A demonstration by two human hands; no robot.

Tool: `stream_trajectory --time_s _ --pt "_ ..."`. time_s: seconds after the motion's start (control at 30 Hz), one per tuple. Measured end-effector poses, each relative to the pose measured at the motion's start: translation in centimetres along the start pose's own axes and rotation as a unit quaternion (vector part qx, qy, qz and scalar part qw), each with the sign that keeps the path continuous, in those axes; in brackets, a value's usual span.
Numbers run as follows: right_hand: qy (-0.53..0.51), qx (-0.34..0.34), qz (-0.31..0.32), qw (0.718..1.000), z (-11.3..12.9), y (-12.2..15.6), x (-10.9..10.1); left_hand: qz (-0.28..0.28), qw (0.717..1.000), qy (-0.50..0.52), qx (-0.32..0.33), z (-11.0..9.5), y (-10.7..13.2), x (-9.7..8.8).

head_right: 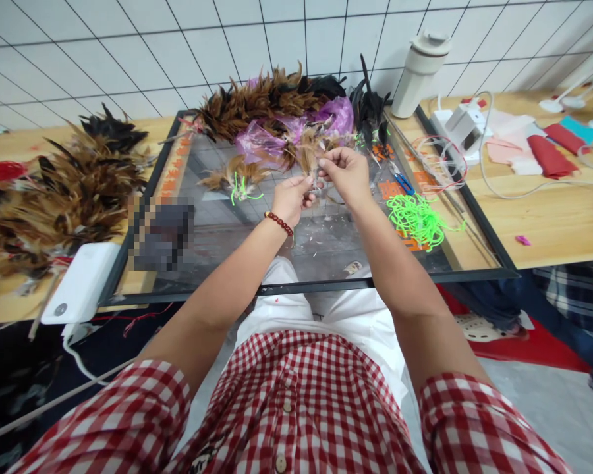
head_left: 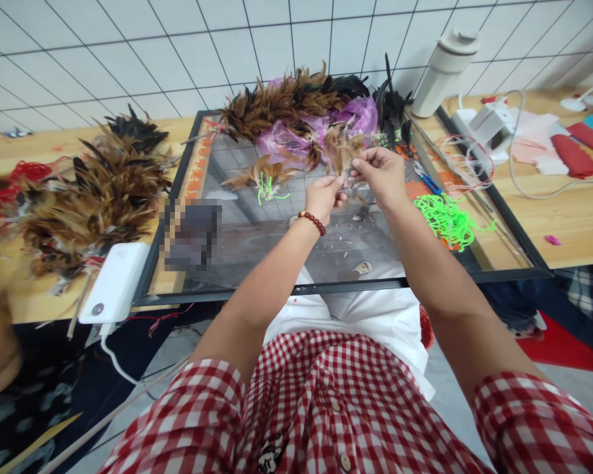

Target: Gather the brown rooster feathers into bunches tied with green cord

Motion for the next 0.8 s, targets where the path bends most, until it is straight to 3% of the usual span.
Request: stream_trajectory --time_s 0.13,0.23,0.33,0.47,0.53,0.67,0.8 --pt "0.027 -0.015 0.015 0.999 0.4 0.2 0.3 0.028 0.998 -0.049 0.0 0.2 0.0 0.3" --pt "0.03 -0.015 0.023 0.999 0.6 0.2 0.1 0.011 1.0 -0.026 0.002 0.1 -0.2 0.1" --pt "0.002 0.041 0.084 0.996 0.2 0.7 0.6 -0.042 0.998 0.036 0.021 -0.4 -0.5 -0.6" --pt "-0.045 0.149 0.207 0.966 -0.6 2.0 2.6 -0.082 0.995 0.036 0.046 -1.1 -1.0 -1.6" --pt "-0.04 0.159 0.22 0.962 -0.8 2.3 3.0 -0.083 0.995 0.018 0.06 -1.4 -1.2 -1.9" --pt "0.055 0.067 0.138 0.987 -0.2 1.2 1.7 -0.063 0.995 -0.032 0.069 -1.4 -1.4 -2.0" --pt "0.206 -0.056 0.104 0.971 0.9 0.6 0.3 -0.036 0.995 -0.084 0.047 -0.9 -1.2 -1.6"
Point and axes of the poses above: each hand's wrist, its own y-axis away from the middle knuckle, its own x-axis out of the palm, z = x × y, the point moved 5 cm from there along -y, towards the middle knuckle, and after that the axes turned 2 degrees about z, right-handed, at the moved point
